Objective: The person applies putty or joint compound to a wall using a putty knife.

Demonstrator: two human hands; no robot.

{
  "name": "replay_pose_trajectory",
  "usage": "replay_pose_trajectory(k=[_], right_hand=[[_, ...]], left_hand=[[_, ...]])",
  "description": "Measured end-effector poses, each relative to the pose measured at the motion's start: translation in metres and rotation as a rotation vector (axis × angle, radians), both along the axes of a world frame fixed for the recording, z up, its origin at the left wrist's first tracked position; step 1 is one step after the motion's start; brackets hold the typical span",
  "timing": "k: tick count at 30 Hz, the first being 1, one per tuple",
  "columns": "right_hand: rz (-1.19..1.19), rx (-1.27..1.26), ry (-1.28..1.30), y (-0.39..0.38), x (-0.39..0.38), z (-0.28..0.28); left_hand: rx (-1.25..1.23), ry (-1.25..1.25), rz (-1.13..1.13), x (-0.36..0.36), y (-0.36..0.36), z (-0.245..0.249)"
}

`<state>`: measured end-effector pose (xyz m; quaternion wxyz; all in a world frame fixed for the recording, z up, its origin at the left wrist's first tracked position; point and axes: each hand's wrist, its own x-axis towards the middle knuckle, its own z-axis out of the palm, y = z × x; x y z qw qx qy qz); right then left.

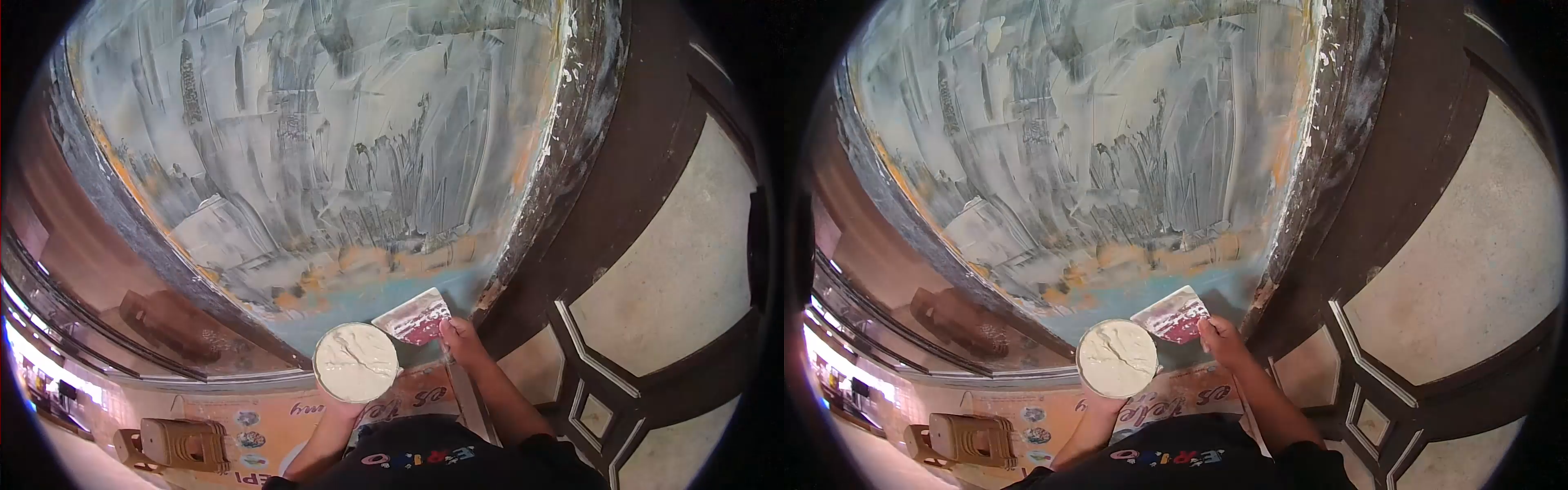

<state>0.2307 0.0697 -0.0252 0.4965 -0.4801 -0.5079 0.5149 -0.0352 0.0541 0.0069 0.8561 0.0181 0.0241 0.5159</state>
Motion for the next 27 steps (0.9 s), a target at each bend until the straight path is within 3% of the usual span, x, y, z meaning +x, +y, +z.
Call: replay_pose_trajectory(k=[3, 6, 10, 12, 13, 16, 18, 19, 21, 22, 24, 27], right_hand=[[0.088, -0.179, 0.161, -0.006, 0.01, 0.007], [0.121, -0.067, 0.157, -0.013, 0.005, 0.017], [0.04, -0.044, 0.263, -0.011, -0.003, 0.04], [0.095, 0.05, 0.174, -0.008, -0.002, 0.042], [0.094, 0.048, 0.175, -0.007, -0.002, 0.043], [0.139, -0.027, 0.213, -0.005, -0.002, 0.045], [0.249, -0.188, 0.476, -0.006, -0.002, 0.047], [0.251, -0.191, 0.475, -0.007, -0.006, 0.05], [0.099, -0.203, 0.086, -0.009, -0.015, 0.054], [0.1, -0.206, 0.085, -0.007, -0.017, 0.048], [-0.034, -0.14, 0.175, -0.001, -0.023, 0.037], [-0.02, -0.101, 0.28, -0.001, -0.021, 0.049]], left_hand=[[0.111, 0.191, 0.048, 0.004, -0.002, -0.004], [0.042, 0.255, 0.038, 0.004, 0.0, -0.012], [-0.025, 0.116, 0.011, 0.005, -0.004, -0.008], [-0.101, -0.168, -0.038, 0.003, -0.005, -0.005], [-0.006, 0.087, 0.022, 0.002, -0.004, -0.005], [0.029, 0.222, 0.114, -0.002, -0.002, -0.017], [0.022, 0.2, 0.114, -0.006, -0.003, -0.018], [0.015, 0.179, 0.113, -0.009, -0.004, -0.016], [-0.008, 0.056, 0.062, -0.012, -0.005, -0.014], [-0.01, 0.055, 0.064, -0.015, -0.007, -0.019], [0.225, 0.554, 0.259, -0.019, -0.012, -0.024], [0.03, 0.143, 0.114, -0.028, -0.01, -0.016]])
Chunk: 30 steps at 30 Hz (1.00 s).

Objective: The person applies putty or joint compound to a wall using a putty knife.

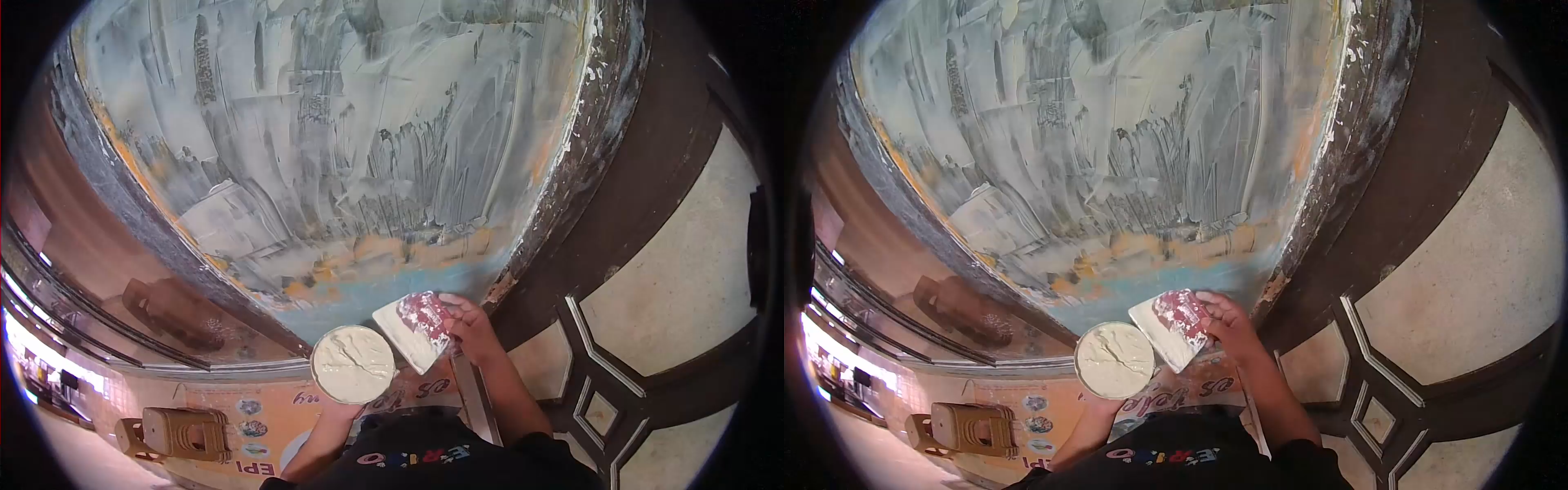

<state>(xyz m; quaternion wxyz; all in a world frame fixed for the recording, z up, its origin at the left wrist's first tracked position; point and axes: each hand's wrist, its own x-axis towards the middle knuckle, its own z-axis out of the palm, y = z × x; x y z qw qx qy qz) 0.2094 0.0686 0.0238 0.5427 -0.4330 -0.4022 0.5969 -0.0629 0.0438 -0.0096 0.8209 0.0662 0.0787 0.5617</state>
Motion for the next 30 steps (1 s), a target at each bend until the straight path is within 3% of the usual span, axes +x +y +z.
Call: replay_pose_trajectory(k=[2, 5, 9, 11, 15, 16, 21, 23, 24, 25, 27, 30], right_hand=[[0.069, 0.118, 0.145, 0.004, 0.008, 0.0], [0.026, 0.154, 0.03, 0.004, 0.005, 0.024], [-0.04, 0.111, 0.131, 0.01, -0.001, 0.017], [-0.069, 0.178, 0.107, 0.017, -0.005, -0.004], [-0.12, 0.254, 0.028, 0.023, -0.008, -0.003], [-0.123, 0.254, 0.03, 0.025, -0.01, 0.001], [-0.305, 0.514, 0.198, 0.032, -0.032, 0.074], [-0.278, 0.563, 0.124, 0.047, -0.029, 0.093], [-0.27, 0.596, 0.179, 0.055, -0.031, 0.105], [-0.263, 0.629, 0.233, 0.062, -0.035, 0.117], [-0.337, 0.683, 0.19, 0.076, -0.044, 0.14], [-0.335, 0.539, 0.215, 0.094, -0.05, 0.156]], left_hand=[[-0.104, -0.147, -0.046, -0.006, 0.001, -0.005], [-0.089, -0.036, -0.042, -0.013, 0.001, -0.006], [-0.055, 0.105, -0.019, -0.02, 0.004, -0.007], [-0.074, -0.083, -0.075, -0.023, 0.002, 0.002], [-0.01, -0.02, -0.035, -0.031, 0.002, -0.002], [-0.048, -0.114, -0.068, -0.031, 0.001, 0.006], [0.002, 0.084, -0.011, -0.042, 0.004, -0.002], [0.039, 0.109, -0.017, -0.043, 0.001, 0.009], [0.089, 0.269, 0.012, -0.046, 0.001, 0.002], [0.094, 0.27, 0.007, -0.049, 0.001, 0.003], [0.043, -0.031, -0.053, -0.052, 0.003, 0.004], [-0.08, -0.04, -0.009, -0.061, 0.002, -0.001]])
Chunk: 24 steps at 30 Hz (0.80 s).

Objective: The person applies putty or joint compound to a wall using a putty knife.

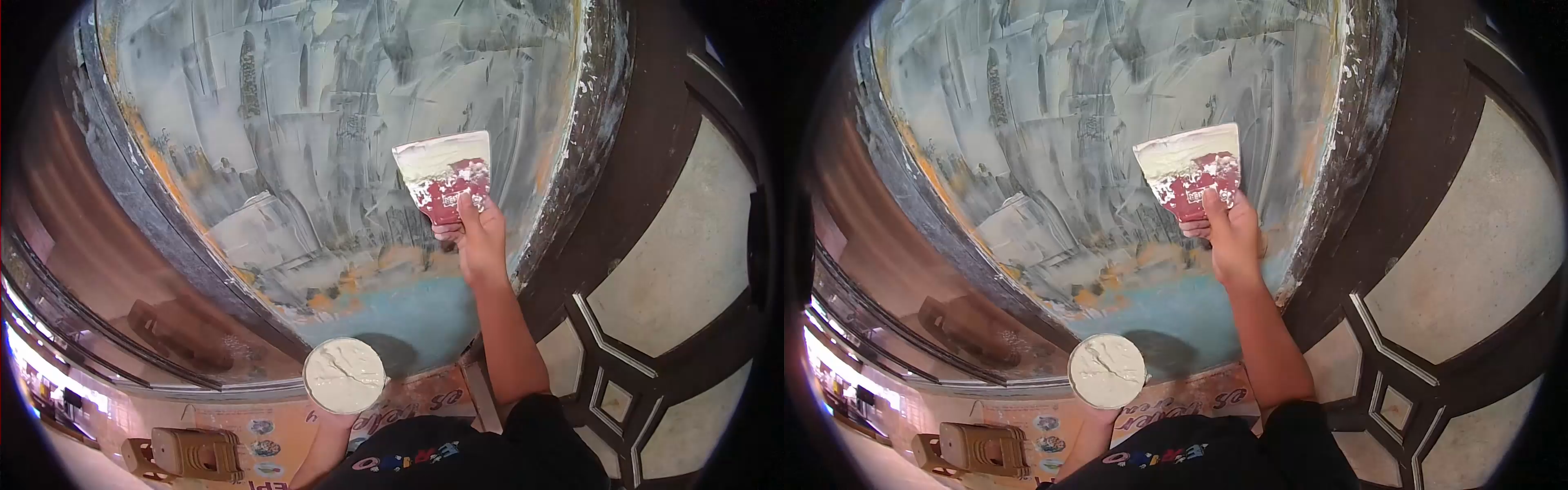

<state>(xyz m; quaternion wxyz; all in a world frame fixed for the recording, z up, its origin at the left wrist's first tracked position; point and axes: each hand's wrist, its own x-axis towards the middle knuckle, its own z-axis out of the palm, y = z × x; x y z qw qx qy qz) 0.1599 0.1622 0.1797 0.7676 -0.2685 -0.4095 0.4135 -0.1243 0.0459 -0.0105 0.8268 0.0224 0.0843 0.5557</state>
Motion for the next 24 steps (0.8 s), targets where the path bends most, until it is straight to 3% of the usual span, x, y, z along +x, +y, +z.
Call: replay_pose_trajectory(k=[1, 2, 3, 7, 9, 13, 14, 15, 17, 20, 24], right_hand=[[-0.003, 0.002, 0.0, 0.002, 0.0, -0.005], [-0.021, -0.075, -0.025, 0.005, 0.003, -0.017], [-0.04, -0.152, -0.051, 0.007, 0.004, -0.03], [-0.077, -0.157, -0.046, -0.02, 0.001, -0.07], [-0.08, -0.131, -0.062, -0.028, 0.002, -0.049], [-0.114, -0.03, -0.149, -0.002, 0.009, 0.003], [-0.095, -0.049, -0.128, 0.0, 0.009, 0.007], [-0.104, -0.048, -0.126, -0.002, 0.01, -0.002], [-0.105, -0.186, -0.067, -0.002, 0.01, -0.046], [-0.105, -0.316, -0.055, -0.025, 0.004, -0.129], [-0.104, -0.285, -0.016, -0.037, 0.008, -0.121]], left_hand=[[-0.088, -0.063, 0.018, -0.003, 0.001, -0.004], [0.11, 0.256, 0.048, -0.004, -0.001, -0.01], [0.113, 0.255, 0.044, -0.008, -0.001, -0.016], [-0.033, -0.01, 0.063, -0.021, -0.001, -0.018], [0.165, 0.07, 0.031, -0.023, -0.002, -0.015], [-0.033, -0.049, 0.022, -0.021, 0.005, -0.001], [0.071, 0.102, 0.032, -0.019, 0.006, 0.0], [0.178, 0.25, 0.043, -0.016, 0.006, 0.001], [0.19, 0.258, 0.04, -0.015, 0.007, 0.001], [0.209, 0.073, -0.02, -0.018, 0.005, -0.007], [0.204, 0.222, 0.01, -0.017, 0.003, 0.0]])
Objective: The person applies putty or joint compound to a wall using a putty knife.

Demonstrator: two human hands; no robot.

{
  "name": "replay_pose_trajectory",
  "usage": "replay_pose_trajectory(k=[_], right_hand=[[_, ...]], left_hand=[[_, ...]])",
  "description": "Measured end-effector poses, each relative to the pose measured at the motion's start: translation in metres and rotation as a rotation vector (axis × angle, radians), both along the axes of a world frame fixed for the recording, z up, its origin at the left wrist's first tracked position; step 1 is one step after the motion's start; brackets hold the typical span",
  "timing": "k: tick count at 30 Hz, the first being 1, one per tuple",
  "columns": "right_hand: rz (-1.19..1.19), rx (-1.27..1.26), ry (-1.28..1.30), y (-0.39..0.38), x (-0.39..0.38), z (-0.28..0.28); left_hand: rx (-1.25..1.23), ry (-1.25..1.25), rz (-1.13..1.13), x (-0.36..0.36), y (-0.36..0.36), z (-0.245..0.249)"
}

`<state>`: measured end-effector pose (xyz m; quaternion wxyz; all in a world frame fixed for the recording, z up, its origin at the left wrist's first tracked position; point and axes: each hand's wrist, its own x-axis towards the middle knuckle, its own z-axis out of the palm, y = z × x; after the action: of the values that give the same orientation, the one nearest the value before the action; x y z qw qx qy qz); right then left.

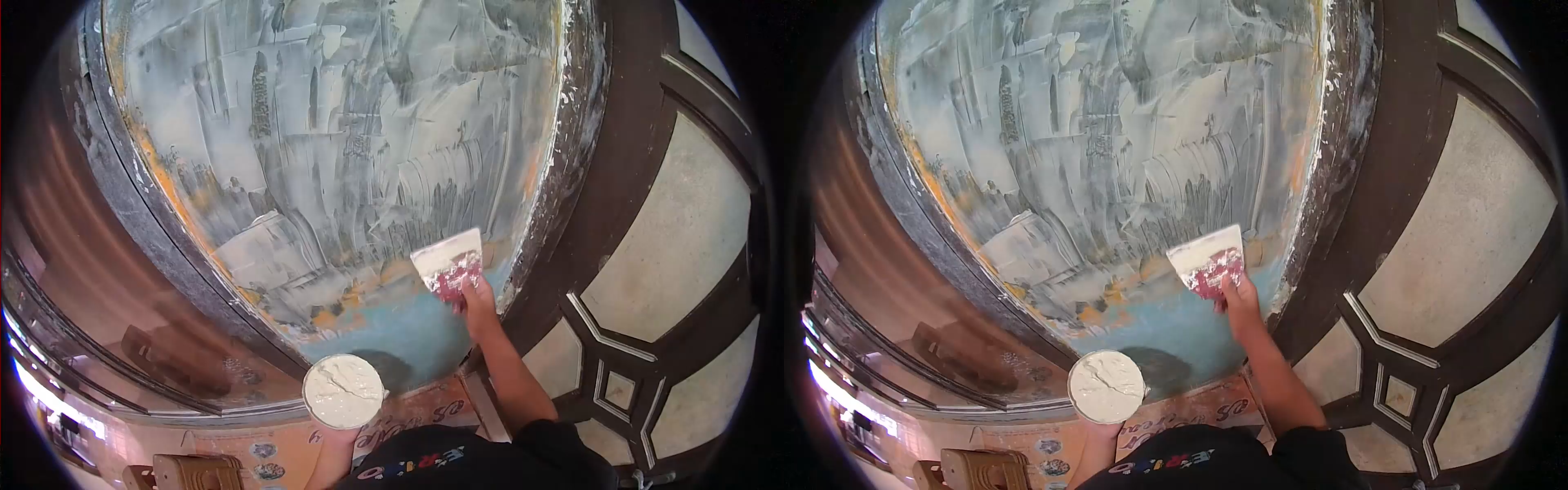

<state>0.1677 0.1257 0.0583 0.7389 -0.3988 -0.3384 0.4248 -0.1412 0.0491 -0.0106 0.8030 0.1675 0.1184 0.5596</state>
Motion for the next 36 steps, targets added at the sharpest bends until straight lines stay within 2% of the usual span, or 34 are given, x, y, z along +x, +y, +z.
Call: replay_pose_trajectory(k=[1, 3, 4, 6, 7, 8, 9, 11, 12, 14, 17, 18, 19, 20, 23, 24, 26, 27, 29, 30, 33, 35, 36], right_hand=[[-0.003, -0.008, 0.007, 0.004, 0.003, 0.004], [0.026, 0.122, -0.184, 0.025, 0.018, 0.023], [0.02, 0.118, -0.179, 0.029, 0.02, 0.028], [-0.031, -0.061, -0.252, 0.036, 0.014, 0.035], [-0.032, -0.059, -0.25, 0.038, 0.011, 0.032], [-0.043, -0.002, -0.224, 0.041, 0.007, 0.023], [-0.051, 0.051, -0.197, 0.043, 0.006, 0.012], [-0.058, 0.016, -0.207, 0.046, 0.012, -0.022], [-0.088, -0.035, -0.264, 0.039, 0.011, -0.024], [-0.124, -0.124, -0.288, 0.022, 0.006, -0.028], [-0.096, -0.224, -0.357, 0.013, 0.016, -0.061], [-0.024, -0.343, -0.4, 0.014, 0.026, -0.087], [0.017, -0.35, -0.361, 0.002, 0.027, -0.096], [0.061, -0.355, -0.323, -0.007, 0.027, -0.104], [0.066, -0.322, -0.228, -0.036, 0.023, -0.107], [0.076, -0.321, -0.229, -0.037, 0.032, -0.108], [0.183, -0.321, -0.267, -0.04, 0.049, -0.113], [0.191, -0.325, -0.263, -0.04, 0.052, -0.098], [0.342, -0.126, -0.404, -0.042, 0.063, -0.044], [0.346, -0.128, -0.401, -0.043, 0.066, -0.032], [0.397, -0.142, -0.442, -0.04, 0.078, -0.01], [0.529, -0.185, -0.464, -0.039, 0.09, -0.005], [0.577, -0.124, -0.408, -0.038, 0.095, -0.004]], left_hand=[[-0.008, 0.007, -0.003, 0.001, -0.003, 0.006], [0.245, 0.123, -0.008, 0.007, -0.006, 0.017], [-0.004, -0.13, -0.068, 0.009, 0.001, 0.01], [-0.082, -0.162, -0.056, 0.013, 0.001, 0.007], [-0.157, -0.204, -0.035, 0.017, 0.003, 0.009], [-0.013, -0.038, -0.021, 0.017, 0.002, 0.003], [-0.018, -0.036, -0.017, 0.02, 0.001, 0.006], [-0.332, -0.395, -0.032, 0.022, -0.003, 0.014], [-0.216, -0.168, -0.029, 0.022, -0.001, 0.006], [-0.215, -0.133, -0.005, 0.02, -0.001, -0.007], [-0.179, -0.049, 0.044, 0.025, -0.008, -0.014], [-0.114, 0.056, 0.055, 0.024, -0.009, -0.019], [-0.046, 0.161, 0.069, 0.025, -0.008, -0.021], [-0.15, -0.032, 0.01, 0.031, -0.011, -0.002], [-0.059, -0.026, 0.01, 0.033, -0.017, -0.001], [-0.075, -0.084, -0.041, 0.035, -0.019, 0.006], [-0.119, -0.068, -0.017, 0.031, -0.018, -0.011], [-0.163, -0.052, -0.001, 0.03, -0.019, -0.017], [-0.176, -0.02, 0.034, 0.04, -0.022, -0.005], [-0.172, -0.02, 0.039, 0.042, -0.023, -0.006], [-0.094, 0.073, 0.068, 0.051, -0.025, -0.008], [-0.149, -0.041, 0.057, 0.056, -0.024, -0.012], [-0.185, -0.058, 0.09, 0.059, -0.025, -0.016]])
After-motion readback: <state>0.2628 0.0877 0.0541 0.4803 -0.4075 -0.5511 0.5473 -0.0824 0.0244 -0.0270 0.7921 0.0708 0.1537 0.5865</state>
